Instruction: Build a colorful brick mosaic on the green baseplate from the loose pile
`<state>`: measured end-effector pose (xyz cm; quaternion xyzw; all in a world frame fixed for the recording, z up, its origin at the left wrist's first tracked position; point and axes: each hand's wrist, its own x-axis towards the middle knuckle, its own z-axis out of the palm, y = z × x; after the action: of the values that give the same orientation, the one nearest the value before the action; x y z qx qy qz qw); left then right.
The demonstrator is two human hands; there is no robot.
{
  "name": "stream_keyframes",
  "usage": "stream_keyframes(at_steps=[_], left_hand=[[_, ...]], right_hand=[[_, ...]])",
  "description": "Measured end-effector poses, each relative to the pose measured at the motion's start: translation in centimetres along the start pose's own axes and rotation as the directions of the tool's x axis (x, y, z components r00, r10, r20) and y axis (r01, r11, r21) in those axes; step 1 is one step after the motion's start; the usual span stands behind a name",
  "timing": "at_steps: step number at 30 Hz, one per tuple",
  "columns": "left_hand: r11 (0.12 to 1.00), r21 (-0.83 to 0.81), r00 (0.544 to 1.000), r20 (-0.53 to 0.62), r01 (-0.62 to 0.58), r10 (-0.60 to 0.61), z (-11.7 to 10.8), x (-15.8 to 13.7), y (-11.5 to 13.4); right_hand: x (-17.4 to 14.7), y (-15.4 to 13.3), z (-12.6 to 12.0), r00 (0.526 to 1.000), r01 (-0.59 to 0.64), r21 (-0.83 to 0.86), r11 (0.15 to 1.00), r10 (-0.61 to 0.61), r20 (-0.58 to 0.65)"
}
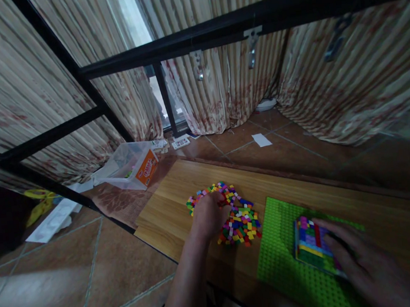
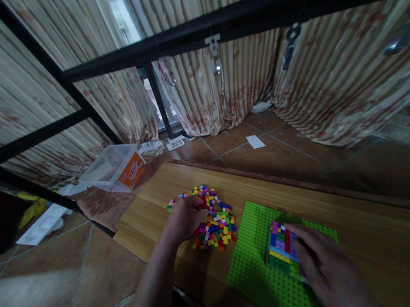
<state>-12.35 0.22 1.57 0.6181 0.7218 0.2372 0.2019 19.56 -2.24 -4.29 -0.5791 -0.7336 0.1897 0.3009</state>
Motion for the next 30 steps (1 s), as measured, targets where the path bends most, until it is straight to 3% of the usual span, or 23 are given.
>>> stream_keyframes(at_steps=[4,9,11,13,16,19,24,30], left_hand=[[0.993,0.107,0.999,-0.017,0.045,-0.044,0.6,-0.2,0.6],[0.997,0.053,0.998,-0.028,0.051,-0.05,0.5,0.0,0.5],[1.0,-0.008,1.0,-0.018,0.022,-0.022,0.4,0.3,0.3],[0.983,-0.185,1.0,0.006,-0.017,0.018,0.3,0.5,0.2],[0.849,-0.527,0.992,0.079,-0.038,0.094,0.4,0.6,0.6],[0.721,-0.693,0.978,0.161,0.017,0.131,0.7,0.2,1.6],[0.606,-0.784,0.946,0.284,0.134,0.159,2.2,-1.2,3.9],[0.553,-0.811,0.889,0.382,0.192,0.252,4.6,-3.0,6.4]], right_hand=[[0.0,0.0,0.0,1.0,-0.007,0.009,1.0,0.007,0.016],[0.1,-0.2,0.1,1.0,0.013,0.03,0.999,-0.013,-0.009],[0.1,-0.5,0.0,1.0,0.018,0.033,0.999,-0.018,-0.013],[0.2,-1.0,-0.1,0.999,0.031,0.041,0.999,-0.03,-0.014],[0.3,-1.6,-0.3,0.999,0.034,0.054,0.998,-0.033,-0.019],[0.2,-1.9,-0.4,1.0,0.014,0.068,0.998,-0.014,0.0],[0.3,-2.5,-0.5,0.998,0.026,0.078,0.997,-0.022,-0.054],[0.2,-4.1,-1.4,0.982,0.099,0.18,0.979,-0.067,-0.176]])
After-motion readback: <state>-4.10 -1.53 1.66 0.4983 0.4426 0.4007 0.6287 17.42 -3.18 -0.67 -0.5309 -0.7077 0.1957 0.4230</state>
